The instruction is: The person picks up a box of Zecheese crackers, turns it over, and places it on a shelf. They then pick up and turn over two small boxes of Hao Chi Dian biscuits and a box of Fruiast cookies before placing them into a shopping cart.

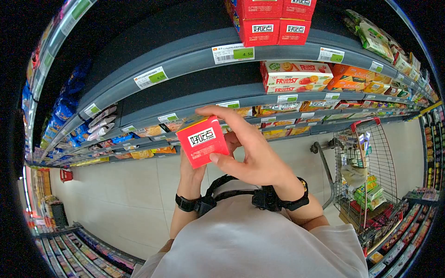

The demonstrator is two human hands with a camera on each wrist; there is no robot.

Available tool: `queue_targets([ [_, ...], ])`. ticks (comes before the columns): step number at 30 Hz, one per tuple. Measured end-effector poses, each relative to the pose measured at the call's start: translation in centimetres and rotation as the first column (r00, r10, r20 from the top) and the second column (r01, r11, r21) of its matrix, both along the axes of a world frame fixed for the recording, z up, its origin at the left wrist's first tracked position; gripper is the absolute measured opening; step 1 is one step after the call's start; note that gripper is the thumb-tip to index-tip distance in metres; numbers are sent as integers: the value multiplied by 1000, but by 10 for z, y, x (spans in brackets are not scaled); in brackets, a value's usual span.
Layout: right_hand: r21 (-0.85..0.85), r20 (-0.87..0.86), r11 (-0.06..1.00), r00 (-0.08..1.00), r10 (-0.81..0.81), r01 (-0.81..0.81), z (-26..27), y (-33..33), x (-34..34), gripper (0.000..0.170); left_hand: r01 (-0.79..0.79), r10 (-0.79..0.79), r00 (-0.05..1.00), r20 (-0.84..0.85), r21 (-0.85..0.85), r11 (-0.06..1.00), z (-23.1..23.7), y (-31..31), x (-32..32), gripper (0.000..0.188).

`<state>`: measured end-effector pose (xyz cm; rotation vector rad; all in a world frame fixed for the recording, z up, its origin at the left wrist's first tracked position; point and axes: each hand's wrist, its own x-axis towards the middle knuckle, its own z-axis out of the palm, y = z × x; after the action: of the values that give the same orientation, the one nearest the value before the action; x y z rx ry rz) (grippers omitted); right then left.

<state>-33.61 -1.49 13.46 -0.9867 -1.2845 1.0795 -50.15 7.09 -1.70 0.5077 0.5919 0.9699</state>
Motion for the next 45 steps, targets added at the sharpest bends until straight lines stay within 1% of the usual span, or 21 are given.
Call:
queue_targets([
  [2, 17, 21, 1000, 1000, 1, -1, 0, 0, 0, 61, 34, -34, 999, 35, 2, 999, -4, 0, -1, 64],
  [6, 59, 54, 998, 999, 2, -5, 1, 1, 0, 61, 37, -37, 999, 32, 18, 999, 2, -2, 0, 64],
  [8, 54, 47, 999, 999, 2, -5, 2, 1, -2, 61, 39, -39, 996, 76, -4, 999, 5, -4, 0, 64],
  [11, 50, 47, 999, 999, -1, -1, 2, 1, -3, 60, 27, -27, 998, 52, -6, 1000, 8, -4, 1, 63],
  [15, 32, 65, 999, 998, -7, 5, 4, 0, -5, 60, 31, -30, 999, 32, -22, 999, 0, -4, 2, 63],
  [17, 24, 73, 1000, 997, -2, 0, 4, 0, -5, 61, 80, -79, 993, 87, -7, 997, -3, -4, 1, 63],
  [19, 15, 80, 1000, 997, 3, -4, 6, 0, -6, 61, 77, -77, 994, 78, 3, 997, 0, -6, 1, 63],
  [21, 42, 119, 999, 993, -12, 7, 7, -1, -8, 62, 73, -74, 995, 70, 12, 997, 5, -8, 1, 63],
  [23, 45, 137, 999, 990, -16, 10, 8, -1, -8, 62, 52, -51, 997, 49, -12, 999, 8, -8, 2, 64],
  [27, 59, 168, 998, 985, -41, 32, 9, -1, -10, 62, 33, -30, 998, 59, -44, 998, 1, -6, 2, 64],
  [34, 28, 145, 999, 988, -48, 45, 5, 0, -12, 62, 33, -32, 999, 39, -21, 999, -3, -8, 0, 59],
  [36, 106, 136, 989, 984, -118, 104, 1, 2, -15, 62, 31, -31, 999, 32, -10, 999, -4, -8, 0, 58],
  [39, 96, 166, 991, 980, -111, 96, 0, 2, -14, 63, 57, -56, 998, 36, -29, 998, -7, -6, -2, 59],
  [41, 65, 191, 995, 977, -93, 82, 6, 1, -12, 64, 12, -8, 999, 52, -69, 998, -11, -6, -4, 60],
  [42, 34, 215, 997, 974, -74, 69, 7, 1, -10, 65, 13, -10, 999, 52, -68, 998, 4, -6, 0, 60],
  [43, 35, 216, 997, 974, -75, 69, 3, 3, -5, 65, -104, 104, 994, -23, 18, 994, 23, -8, 4, 61],
  [44, 102, 241, 986, 959, -151, 130, -8, 7, 4, 66, -212, 222, 971, -85, 112, 971, 37, -8, 6, 64],
  [45, 171, 261, 968, 939, -225, 184, -19, 10, 9, 67, -215, 225, 971, -82, 113, 970, 41, -7, 7, 64],
])
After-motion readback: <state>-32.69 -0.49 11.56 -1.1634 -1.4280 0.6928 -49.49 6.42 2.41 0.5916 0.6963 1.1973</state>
